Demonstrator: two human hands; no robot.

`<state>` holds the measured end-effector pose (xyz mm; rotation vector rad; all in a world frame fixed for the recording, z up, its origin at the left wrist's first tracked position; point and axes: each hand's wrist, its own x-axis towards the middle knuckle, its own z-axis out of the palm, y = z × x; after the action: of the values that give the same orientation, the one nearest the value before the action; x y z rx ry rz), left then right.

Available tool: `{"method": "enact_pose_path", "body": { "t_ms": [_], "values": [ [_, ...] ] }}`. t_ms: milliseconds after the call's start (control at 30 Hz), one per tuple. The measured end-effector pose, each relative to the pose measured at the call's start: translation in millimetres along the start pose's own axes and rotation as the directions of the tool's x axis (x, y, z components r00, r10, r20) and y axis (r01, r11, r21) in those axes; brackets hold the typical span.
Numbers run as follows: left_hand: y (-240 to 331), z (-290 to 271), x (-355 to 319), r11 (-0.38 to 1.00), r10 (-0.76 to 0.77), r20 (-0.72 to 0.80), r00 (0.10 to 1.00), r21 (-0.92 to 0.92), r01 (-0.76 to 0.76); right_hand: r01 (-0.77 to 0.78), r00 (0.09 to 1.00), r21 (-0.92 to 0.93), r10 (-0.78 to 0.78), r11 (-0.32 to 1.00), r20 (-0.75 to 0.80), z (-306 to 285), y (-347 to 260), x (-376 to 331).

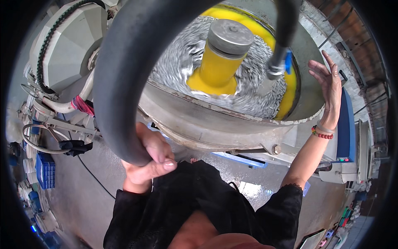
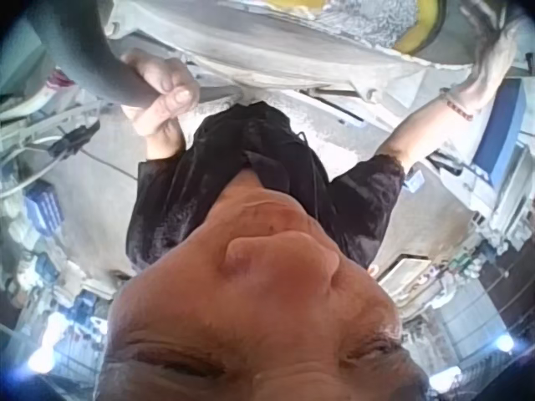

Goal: The person uses a hose to spray water into a rotating industrial machine containing a mop-like material. They repeatedly direct the water stream into the machine's interior and occasionally adjust the hose position.

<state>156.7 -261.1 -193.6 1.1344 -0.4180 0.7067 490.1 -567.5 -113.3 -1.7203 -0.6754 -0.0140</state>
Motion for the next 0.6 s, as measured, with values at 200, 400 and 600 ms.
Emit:
{"method": "enact_pose_path", "body": {
  "t_ms": [200, 400, 600],
  "values": [
    [-9.7, 16.8, -1.4, 0.996, -0.051, 0.118, 0.992, 0.081, 0.041, 0.028, 0.997, 0.052, -0.025, 0.998, -0.071, -0.8, -3.1, -4.6],
    [-18.2, 19.1, -10.5, 0.944, -0.094, 0.135, 0.986, 0.325, 0.045, 0.047, 0.996, 0.057, -0.042, 0.997, -0.081, -8.0, 7.7, -2.1],
    [-4.5, 29.0, 12.2, 0.986, -0.058, 0.064, 0.996, 0.158, 0.047, 0.027, 0.999, 0.063, -0.025, 0.998, -0.036, -5.6, 4.9, 2.3]
  ]
}}
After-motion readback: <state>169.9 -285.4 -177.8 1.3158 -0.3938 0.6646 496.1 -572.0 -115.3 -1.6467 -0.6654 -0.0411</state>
